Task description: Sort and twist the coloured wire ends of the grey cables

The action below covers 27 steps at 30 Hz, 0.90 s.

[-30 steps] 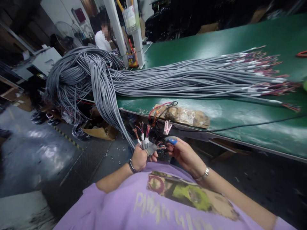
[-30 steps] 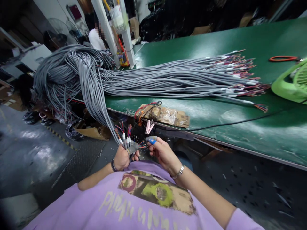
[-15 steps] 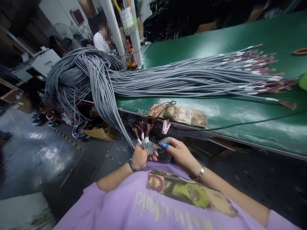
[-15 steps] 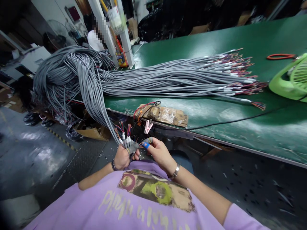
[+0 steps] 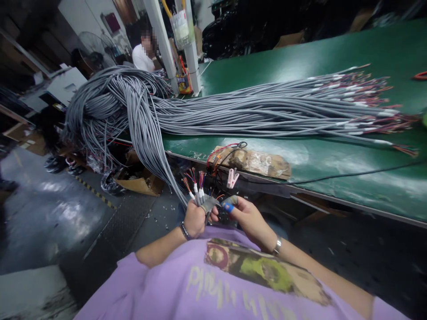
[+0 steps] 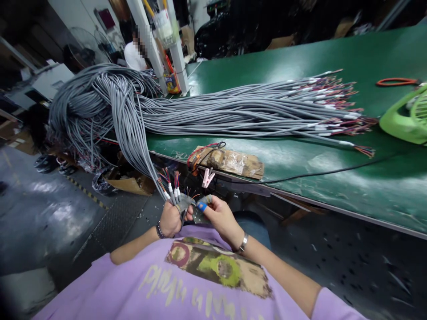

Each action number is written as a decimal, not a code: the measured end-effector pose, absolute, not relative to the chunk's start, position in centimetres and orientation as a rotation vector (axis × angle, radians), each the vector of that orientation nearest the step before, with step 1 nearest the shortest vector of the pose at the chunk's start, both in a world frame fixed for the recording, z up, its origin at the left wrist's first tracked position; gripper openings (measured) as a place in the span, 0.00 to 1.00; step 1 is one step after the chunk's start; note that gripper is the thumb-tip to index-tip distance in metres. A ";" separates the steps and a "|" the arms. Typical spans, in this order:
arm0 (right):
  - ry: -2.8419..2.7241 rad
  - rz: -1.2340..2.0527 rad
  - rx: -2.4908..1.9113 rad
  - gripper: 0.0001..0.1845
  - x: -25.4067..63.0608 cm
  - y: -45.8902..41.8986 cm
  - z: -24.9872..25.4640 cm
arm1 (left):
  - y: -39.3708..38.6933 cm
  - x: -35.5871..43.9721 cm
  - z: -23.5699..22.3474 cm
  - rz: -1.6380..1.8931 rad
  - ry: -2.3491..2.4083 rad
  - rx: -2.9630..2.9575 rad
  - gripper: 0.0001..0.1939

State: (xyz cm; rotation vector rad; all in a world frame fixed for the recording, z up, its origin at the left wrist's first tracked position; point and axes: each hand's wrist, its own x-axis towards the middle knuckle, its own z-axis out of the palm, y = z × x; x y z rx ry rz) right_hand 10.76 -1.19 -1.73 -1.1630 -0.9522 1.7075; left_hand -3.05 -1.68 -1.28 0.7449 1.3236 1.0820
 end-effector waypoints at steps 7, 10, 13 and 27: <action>-0.875 1.614 -1.152 0.22 11.9 -0.9 -2.9 | -1.6 -3.8 -0.2 0.995 1.237 0.697 0.22; -0.811 1.577 -1.160 0.23 12.5 -0.3 -2.5 | -1.2 -4.4 0.3 0.880 1.127 0.663 0.20; -0.804 1.588 -1.152 0.25 12.6 0.7 -1.8 | -0.4 -4.7 0.2 0.717 1.005 0.630 0.20; -0.888 1.346 -1.147 0.32 11.1 3.4 -1.8 | 2.1 -3.3 -0.9 0.536 0.818 0.530 0.16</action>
